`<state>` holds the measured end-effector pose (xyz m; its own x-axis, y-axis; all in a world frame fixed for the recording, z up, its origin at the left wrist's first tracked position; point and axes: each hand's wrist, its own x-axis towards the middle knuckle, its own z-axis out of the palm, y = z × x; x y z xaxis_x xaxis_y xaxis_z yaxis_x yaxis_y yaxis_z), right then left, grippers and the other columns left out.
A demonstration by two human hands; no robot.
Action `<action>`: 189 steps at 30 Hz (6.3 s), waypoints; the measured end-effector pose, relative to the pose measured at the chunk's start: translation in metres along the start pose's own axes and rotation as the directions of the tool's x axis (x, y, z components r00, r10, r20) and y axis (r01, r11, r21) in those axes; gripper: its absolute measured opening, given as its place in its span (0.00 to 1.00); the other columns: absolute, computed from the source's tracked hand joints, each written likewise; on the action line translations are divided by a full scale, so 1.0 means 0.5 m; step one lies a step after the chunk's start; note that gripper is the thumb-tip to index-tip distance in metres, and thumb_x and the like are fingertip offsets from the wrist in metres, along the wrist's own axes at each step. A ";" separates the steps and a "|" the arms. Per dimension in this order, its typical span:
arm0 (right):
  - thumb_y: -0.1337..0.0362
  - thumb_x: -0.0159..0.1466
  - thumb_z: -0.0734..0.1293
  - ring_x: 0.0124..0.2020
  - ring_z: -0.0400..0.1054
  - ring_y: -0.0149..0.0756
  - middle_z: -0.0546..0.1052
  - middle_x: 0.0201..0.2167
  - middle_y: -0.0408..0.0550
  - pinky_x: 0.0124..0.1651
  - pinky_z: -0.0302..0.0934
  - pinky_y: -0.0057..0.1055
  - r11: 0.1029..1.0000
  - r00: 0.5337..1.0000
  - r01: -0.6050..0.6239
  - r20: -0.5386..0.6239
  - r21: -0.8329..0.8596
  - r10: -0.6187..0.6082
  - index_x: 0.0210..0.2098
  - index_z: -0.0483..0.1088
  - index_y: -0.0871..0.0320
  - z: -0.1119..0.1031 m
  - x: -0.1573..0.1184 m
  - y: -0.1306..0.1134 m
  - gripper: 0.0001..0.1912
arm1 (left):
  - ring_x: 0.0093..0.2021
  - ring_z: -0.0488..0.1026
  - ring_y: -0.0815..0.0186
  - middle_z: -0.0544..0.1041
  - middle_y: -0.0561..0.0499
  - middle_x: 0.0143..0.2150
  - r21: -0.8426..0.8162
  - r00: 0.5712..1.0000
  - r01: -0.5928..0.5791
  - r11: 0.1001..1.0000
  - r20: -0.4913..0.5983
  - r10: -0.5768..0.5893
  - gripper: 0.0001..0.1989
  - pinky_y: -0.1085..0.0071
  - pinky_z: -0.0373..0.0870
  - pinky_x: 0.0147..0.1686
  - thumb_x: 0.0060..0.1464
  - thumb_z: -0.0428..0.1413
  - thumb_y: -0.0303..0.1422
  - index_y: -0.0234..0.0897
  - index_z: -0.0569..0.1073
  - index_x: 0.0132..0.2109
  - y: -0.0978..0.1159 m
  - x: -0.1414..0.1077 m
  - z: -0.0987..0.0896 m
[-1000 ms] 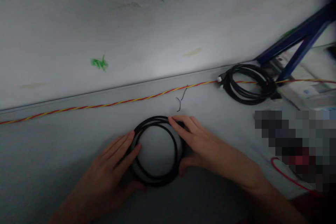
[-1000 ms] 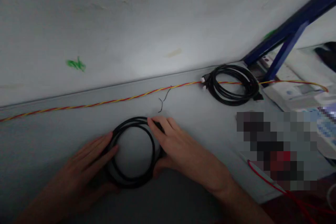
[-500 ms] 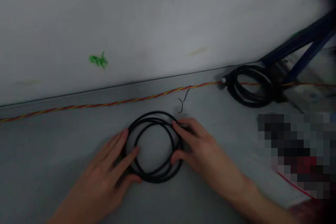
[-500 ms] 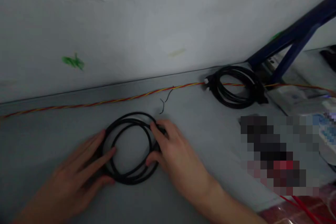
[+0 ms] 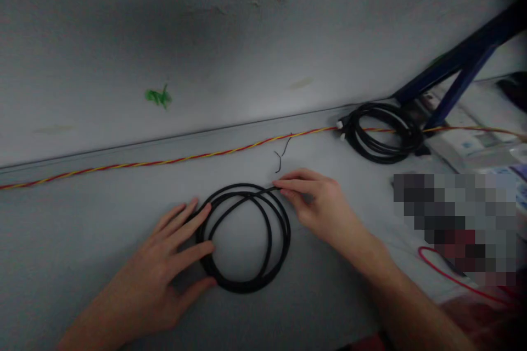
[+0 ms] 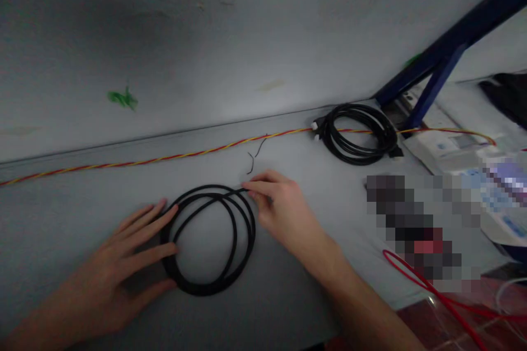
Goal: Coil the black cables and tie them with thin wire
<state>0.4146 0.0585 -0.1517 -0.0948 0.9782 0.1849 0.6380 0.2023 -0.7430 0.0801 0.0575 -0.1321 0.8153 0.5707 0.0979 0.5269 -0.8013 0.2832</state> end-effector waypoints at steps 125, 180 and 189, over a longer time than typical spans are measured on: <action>0.63 0.70 0.66 0.29 0.73 0.34 0.81 0.30 0.43 0.34 0.63 0.29 0.929 0.984 -0.176 0.047 0.325 0.170 0.48 0.79 0.56 0.119 -0.030 -0.096 0.11 | 0.31 0.77 0.60 0.82 0.46 0.35 0.239 0.951 0.141 0.961 -0.303 -0.064 0.13 0.63 0.72 0.34 0.70 0.52 0.31 0.31 0.75 0.56 0.103 0.054 0.066; 0.54 0.76 0.61 0.49 0.69 0.45 0.73 0.47 0.53 0.45 0.66 0.36 0.934 0.995 0.071 0.092 -0.349 -0.041 0.60 0.76 0.45 0.116 -0.015 -0.093 0.18 | 0.75 0.56 0.47 0.57 0.38 0.75 -0.232 0.996 0.076 0.970 -0.030 -0.085 0.39 0.43 0.58 0.72 0.60 0.56 0.27 0.43 0.55 0.75 0.028 0.042 0.017; 0.60 0.73 0.64 0.49 0.67 0.49 0.75 0.48 0.56 0.46 0.66 0.41 0.920 0.994 0.059 0.103 -0.388 -0.020 0.62 0.75 0.49 0.132 -0.028 -0.115 0.20 | 0.75 0.53 0.43 0.52 0.38 0.76 -0.264 1.000 0.019 0.964 -0.002 -0.020 0.45 0.40 0.57 0.72 0.54 0.59 0.27 0.45 0.53 0.76 0.050 0.039 0.017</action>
<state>0.3289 0.0363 -0.1542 -0.1860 0.9736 0.1324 0.8778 0.2252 -0.4227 0.1113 0.0473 -0.1310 0.8041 0.5870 0.0937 0.4604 -0.7147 0.5264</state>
